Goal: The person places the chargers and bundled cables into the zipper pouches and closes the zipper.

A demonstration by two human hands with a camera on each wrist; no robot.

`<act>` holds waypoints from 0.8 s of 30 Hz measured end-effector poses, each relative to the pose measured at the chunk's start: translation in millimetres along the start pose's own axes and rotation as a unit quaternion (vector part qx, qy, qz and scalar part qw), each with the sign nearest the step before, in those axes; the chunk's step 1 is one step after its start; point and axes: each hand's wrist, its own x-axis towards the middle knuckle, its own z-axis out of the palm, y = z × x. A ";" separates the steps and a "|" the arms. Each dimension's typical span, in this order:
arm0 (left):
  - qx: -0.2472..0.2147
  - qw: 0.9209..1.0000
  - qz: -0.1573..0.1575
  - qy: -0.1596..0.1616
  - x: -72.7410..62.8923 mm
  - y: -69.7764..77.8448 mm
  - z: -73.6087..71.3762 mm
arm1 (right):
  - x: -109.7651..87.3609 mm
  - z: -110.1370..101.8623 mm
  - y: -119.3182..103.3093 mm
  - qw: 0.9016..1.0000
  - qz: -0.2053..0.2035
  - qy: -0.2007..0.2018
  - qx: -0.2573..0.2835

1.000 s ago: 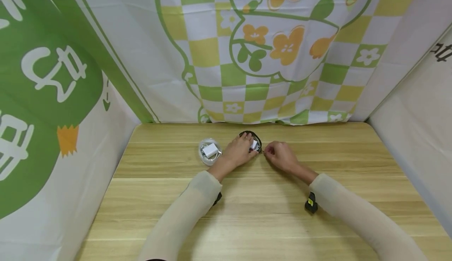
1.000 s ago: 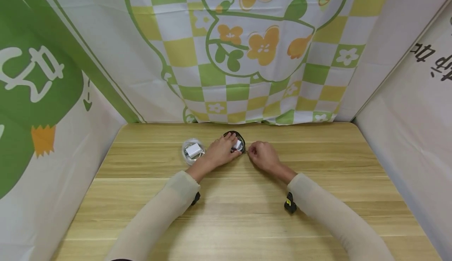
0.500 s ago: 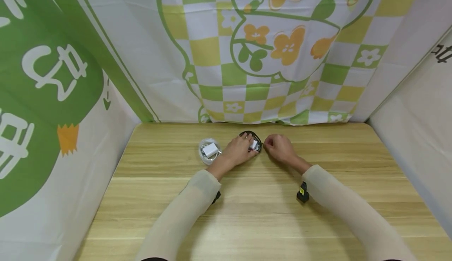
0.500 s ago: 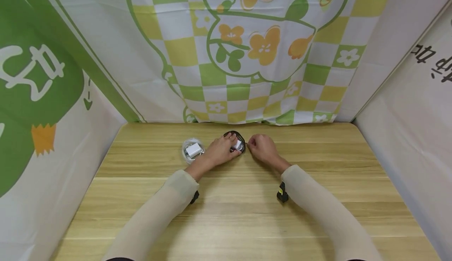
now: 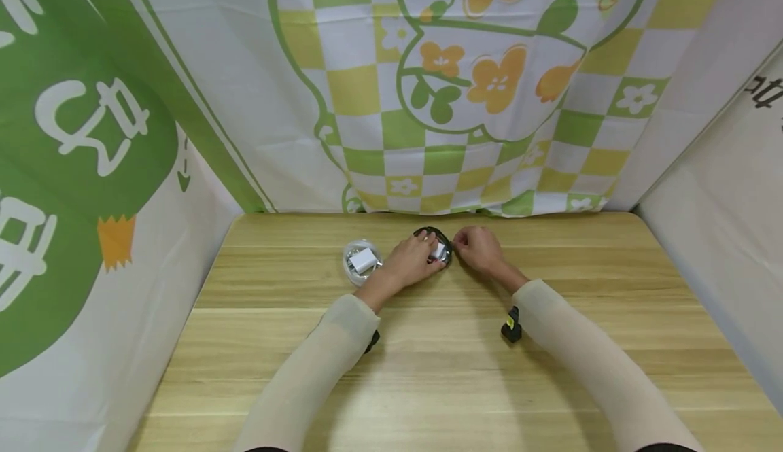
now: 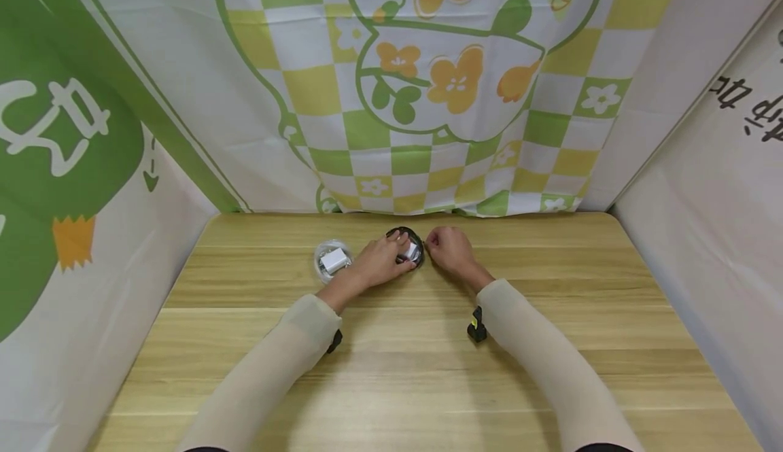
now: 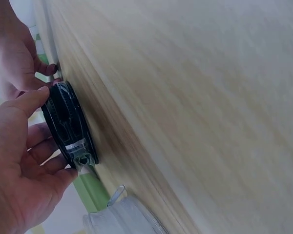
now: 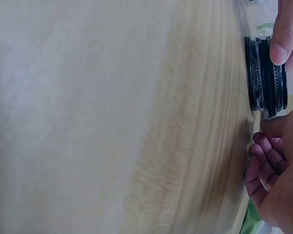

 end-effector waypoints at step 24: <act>-0.032 0.995 -0.072 0.061 5.8 11.5 5.1 | -23.0 -2.1 -0.4 0.999 -0.045 0.010 0.008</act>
